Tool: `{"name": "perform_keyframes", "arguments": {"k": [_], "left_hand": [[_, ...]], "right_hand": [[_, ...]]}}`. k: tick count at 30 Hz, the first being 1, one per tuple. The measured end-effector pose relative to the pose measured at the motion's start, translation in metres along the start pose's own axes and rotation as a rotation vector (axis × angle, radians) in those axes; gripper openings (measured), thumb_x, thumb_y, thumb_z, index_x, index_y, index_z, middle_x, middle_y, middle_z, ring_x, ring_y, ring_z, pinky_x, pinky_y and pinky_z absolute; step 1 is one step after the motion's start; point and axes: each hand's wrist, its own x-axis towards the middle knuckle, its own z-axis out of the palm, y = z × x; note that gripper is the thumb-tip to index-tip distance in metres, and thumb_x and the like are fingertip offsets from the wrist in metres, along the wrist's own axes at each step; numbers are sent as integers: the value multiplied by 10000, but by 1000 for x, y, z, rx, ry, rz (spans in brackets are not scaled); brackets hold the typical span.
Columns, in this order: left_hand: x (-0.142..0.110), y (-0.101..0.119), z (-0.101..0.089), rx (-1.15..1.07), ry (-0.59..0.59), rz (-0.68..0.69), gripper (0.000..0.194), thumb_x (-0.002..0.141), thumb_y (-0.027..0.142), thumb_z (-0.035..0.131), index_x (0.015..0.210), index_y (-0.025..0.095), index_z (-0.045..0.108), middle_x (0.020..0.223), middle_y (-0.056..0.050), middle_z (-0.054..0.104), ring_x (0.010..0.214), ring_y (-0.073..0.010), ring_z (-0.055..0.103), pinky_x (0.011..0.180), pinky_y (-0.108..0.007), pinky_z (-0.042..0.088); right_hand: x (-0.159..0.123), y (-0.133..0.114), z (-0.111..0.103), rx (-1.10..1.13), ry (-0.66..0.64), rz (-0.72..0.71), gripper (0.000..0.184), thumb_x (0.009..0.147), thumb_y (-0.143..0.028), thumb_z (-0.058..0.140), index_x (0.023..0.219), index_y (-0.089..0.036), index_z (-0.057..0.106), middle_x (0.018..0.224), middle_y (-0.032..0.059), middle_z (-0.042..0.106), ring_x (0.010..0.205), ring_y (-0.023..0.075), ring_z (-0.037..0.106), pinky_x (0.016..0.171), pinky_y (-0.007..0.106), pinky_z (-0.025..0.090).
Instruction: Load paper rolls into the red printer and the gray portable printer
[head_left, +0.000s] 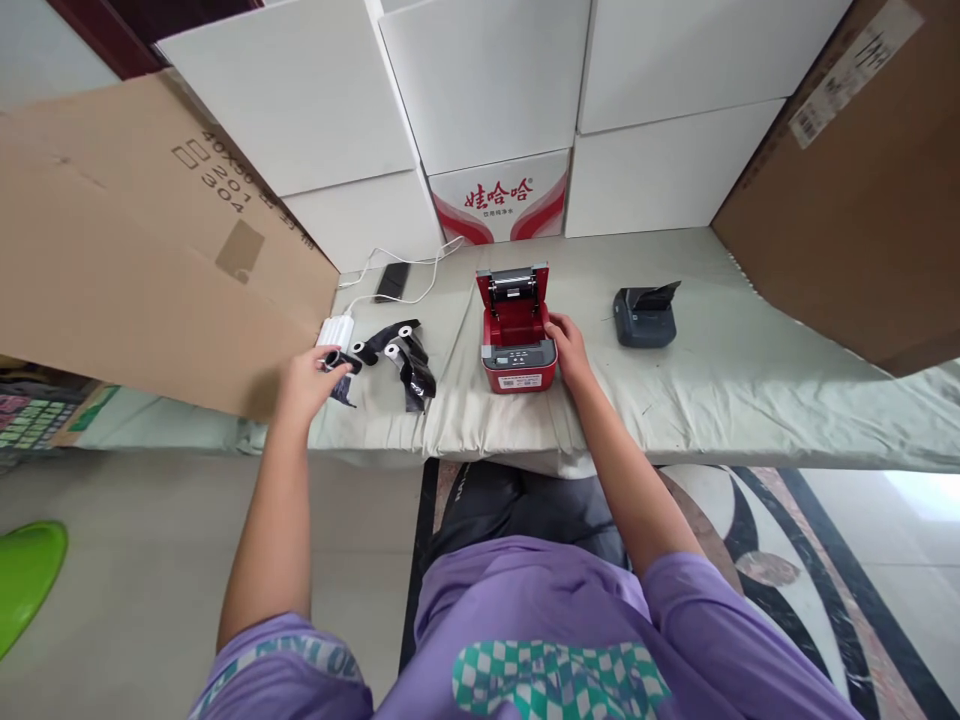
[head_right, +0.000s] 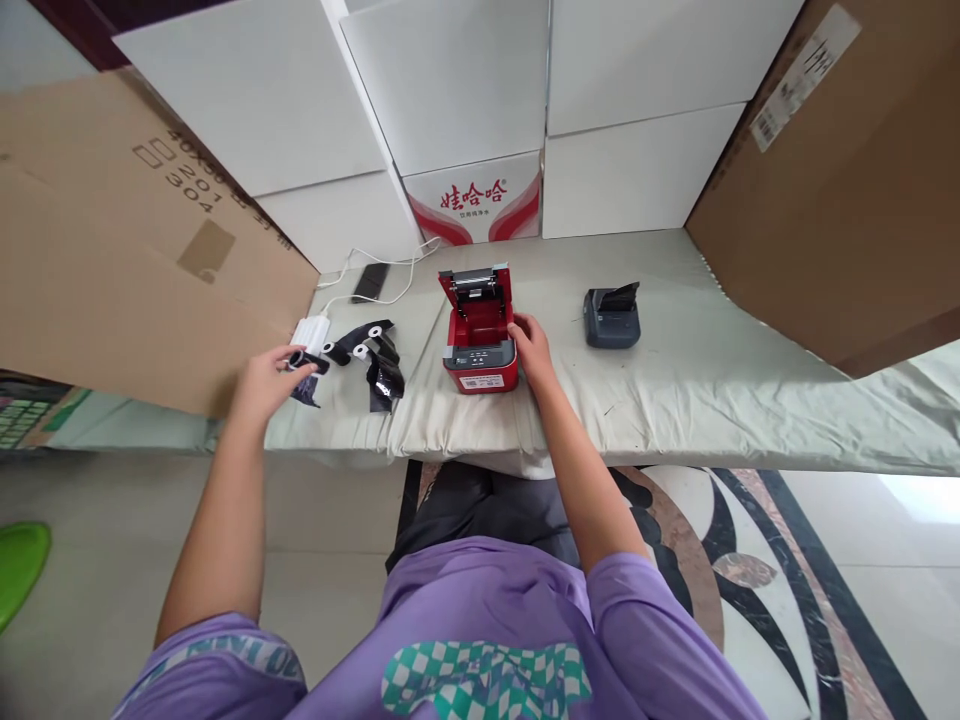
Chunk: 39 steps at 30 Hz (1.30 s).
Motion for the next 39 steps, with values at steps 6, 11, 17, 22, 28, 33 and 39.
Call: {"name": "perform_keyframes", "arguments": {"k": [6, 11, 17, 22, 28, 33, 39], "left_hand": [[-15, -18, 27, 223, -81, -49, 467, 790, 393, 710, 1191, 160, 762, 850, -102, 750, 879, -305, 701, 881, -387, 527], [-10, 0, 23, 308, 4, 115, 510, 832, 428, 705, 1273, 173, 729, 1240, -173, 732, 1162, -377, 621, 1026, -464, 476], [16, 42, 52, 264, -145, 114, 484, 831, 423, 706, 1277, 240, 744, 1130, -130, 782, 1100, -352, 674, 1005, -454, 477], [18, 44, 70, -67, -120, 104, 478, 794, 301, 660, 1250, 190, 750, 1173, -103, 776, 1051, -267, 707, 971, -350, 517], [5, 52, 63, -576, -86, 48, 777, 825, 522, 685, 1504, 177, 531, 1182, -117, 731, 1022, -246, 720, 879, -341, 588], [-1, 102, 62, -771, -140, 93, 789, 793, 498, 790, 1497, 251, 535, 1278, -114, 710, 1196, -279, 686, 1001, -372, 555], [-7, 191, 84, -644, -300, 404, 380, 793, 343, 829, 1156, 241, 779, 1226, -74, 735, 1224, -285, 648, 1161, -375, 431]], "right_hand": [[0, 1, 1, -8, 7, -3, 425, 782, -577, 690, 1043, -241, 688, 1178, 72, 759, 1167, 305, 648, 1091, 479, 489], [0, 0, 1, -16, 16, 6, 430, 776, -575, 687, 1040, -235, 689, 1176, 80, 759, 1162, 308, 650, 1085, 478, 490], [-1, -2, -1, -4, -17, 11, 429, 786, -568, 682, 1063, -241, 685, 1193, 70, 754, 1172, 295, 653, 1089, 466, 492], [-4, -6, -1, 2, -26, 14, 407, 809, -539, 661, 1073, -229, 684, 1183, 78, 754, 1153, 291, 664, 1073, 467, 503], [-3, -5, 0, -11, -10, 16, 404, 808, -544, 667, 1061, -230, 688, 1173, 79, 756, 1153, 297, 660, 1085, 479, 498], [-3, -1, 0, 8, -14, 15, 415, 812, -553, 665, 1070, -230, 691, 1188, 81, 748, 1165, 293, 657, 1094, 477, 495], [-4, -3, 2, 14, -1, 16, 417, 787, -570, 670, 1038, -237, 678, 1160, 70, 756, 1140, 282, 659, 1076, 456, 502]]}}
